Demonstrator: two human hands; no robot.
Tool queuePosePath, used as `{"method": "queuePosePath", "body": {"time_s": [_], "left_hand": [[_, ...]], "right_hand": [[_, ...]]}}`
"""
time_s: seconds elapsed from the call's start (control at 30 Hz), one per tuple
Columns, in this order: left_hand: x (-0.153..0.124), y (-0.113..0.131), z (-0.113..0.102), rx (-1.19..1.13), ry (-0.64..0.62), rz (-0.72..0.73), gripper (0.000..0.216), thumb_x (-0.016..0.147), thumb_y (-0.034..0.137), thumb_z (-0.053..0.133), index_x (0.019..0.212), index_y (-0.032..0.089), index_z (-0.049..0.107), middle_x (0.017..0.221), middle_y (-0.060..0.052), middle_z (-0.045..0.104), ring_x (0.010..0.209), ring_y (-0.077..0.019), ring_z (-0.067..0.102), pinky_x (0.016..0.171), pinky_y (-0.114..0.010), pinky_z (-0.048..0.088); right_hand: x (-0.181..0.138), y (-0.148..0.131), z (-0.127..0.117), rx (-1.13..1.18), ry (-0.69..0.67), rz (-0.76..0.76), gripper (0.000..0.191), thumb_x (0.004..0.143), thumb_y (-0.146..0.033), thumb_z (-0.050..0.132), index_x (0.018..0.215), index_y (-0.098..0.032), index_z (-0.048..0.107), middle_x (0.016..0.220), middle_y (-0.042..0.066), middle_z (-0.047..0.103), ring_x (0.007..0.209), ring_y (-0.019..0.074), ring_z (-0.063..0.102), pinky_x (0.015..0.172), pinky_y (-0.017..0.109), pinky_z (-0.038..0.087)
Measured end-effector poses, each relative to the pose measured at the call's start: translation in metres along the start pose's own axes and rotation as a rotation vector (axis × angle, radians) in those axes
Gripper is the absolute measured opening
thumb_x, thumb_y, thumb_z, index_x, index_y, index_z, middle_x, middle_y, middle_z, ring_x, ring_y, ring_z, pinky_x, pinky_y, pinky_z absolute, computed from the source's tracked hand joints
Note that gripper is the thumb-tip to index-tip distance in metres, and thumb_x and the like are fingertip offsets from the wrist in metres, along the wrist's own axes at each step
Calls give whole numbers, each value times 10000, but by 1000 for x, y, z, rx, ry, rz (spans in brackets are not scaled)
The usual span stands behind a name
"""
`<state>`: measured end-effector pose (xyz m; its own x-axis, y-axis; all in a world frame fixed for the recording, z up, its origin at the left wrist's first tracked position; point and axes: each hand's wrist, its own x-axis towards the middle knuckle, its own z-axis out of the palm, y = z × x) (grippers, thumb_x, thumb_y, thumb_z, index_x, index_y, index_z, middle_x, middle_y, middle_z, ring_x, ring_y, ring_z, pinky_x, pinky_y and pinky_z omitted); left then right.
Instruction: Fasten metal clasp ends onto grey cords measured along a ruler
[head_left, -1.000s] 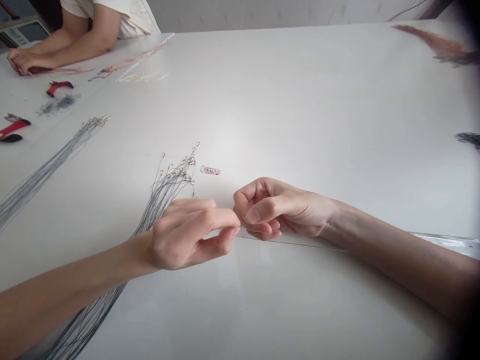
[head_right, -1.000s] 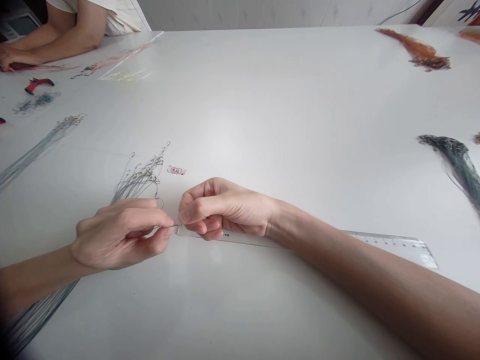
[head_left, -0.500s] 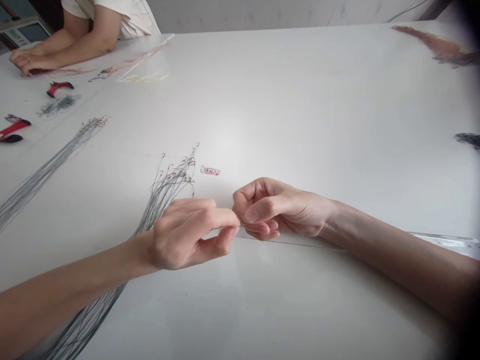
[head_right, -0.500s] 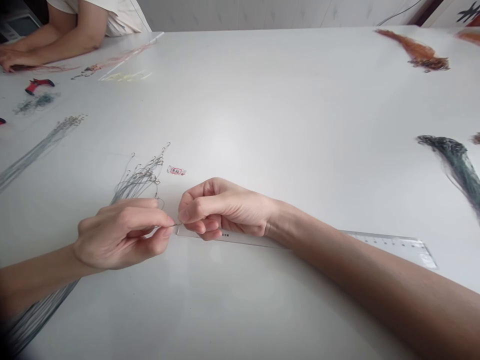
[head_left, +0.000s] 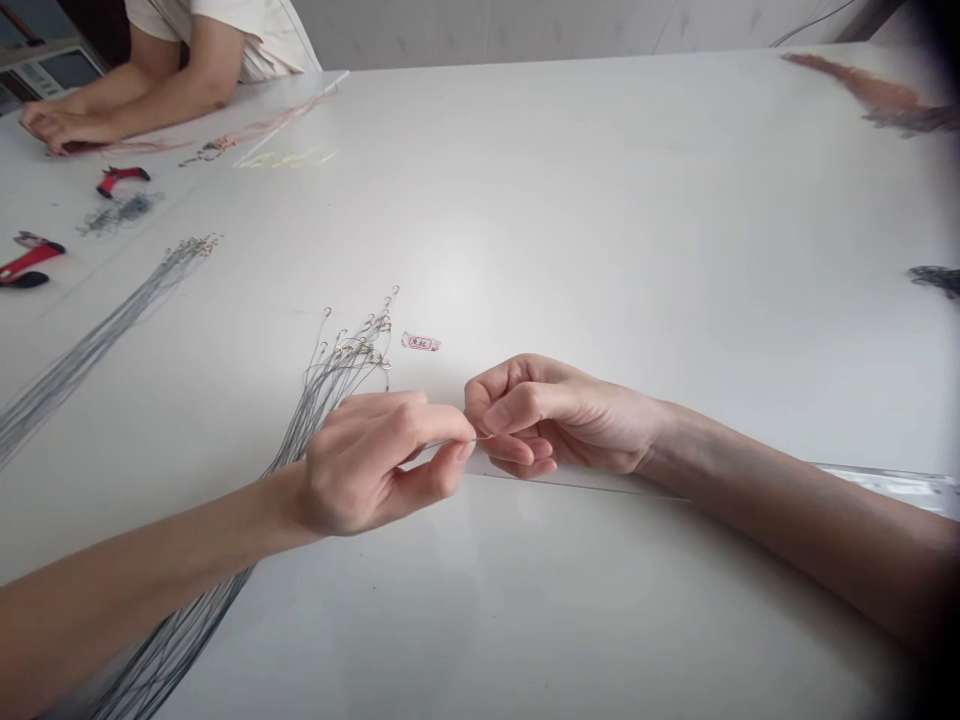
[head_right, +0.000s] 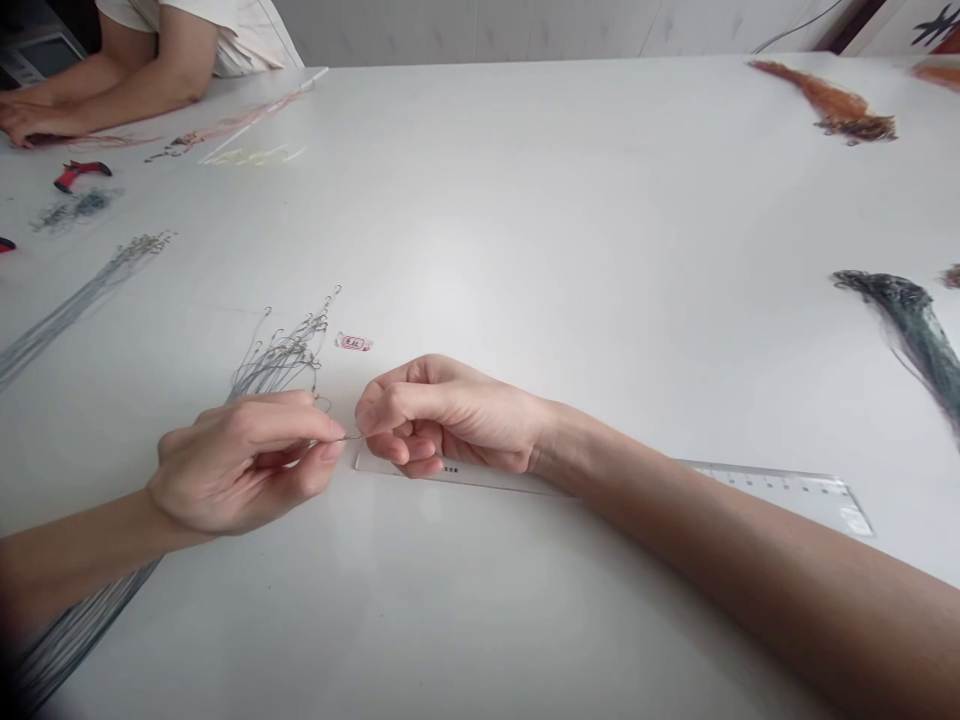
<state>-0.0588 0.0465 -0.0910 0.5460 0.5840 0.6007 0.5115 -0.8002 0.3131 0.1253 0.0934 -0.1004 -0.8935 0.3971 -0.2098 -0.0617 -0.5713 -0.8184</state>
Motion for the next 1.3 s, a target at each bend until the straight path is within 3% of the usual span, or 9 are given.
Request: {"method": "queuePosePath", "body": {"time_s": [0.6,0.83,1.1,1.3], "left_hand": [[-1,0,3,48,82,-36,119,820,115,524,723,184,534,469,73,414,369,-37,325,335,-159,274],[-1,-8,10,-37,222,50,125,792,59,549,805,177,510,460,89,427,375,-41,290,349,-169,267],[2,-9,13,-63,177,-12,104,806,76,505,758,167,485,466,103,293,392,-34,260,378,-148,270],[-2,-10,19,-57,132,-61,84,829,112,472,778,179,477,472,96,394,402,-47,316,404,-152,312]], "right_hand": [[-1,-2,3,24,67,16,185,733,-129,498,549,-124,470,488,-26,454,425,52,371,423,179,297],[1,0,3,54,79,-15,184,793,-150,538,613,-116,519,542,-28,465,457,45,388,446,165,325],[3,2,2,118,73,-48,229,834,-239,562,650,-115,504,595,-16,453,515,52,381,490,166,355],[6,4,1,131,79,-61,204,827,-248,581,695,-110,507,626,-8,457,536,50,386,519,164,365]]}}
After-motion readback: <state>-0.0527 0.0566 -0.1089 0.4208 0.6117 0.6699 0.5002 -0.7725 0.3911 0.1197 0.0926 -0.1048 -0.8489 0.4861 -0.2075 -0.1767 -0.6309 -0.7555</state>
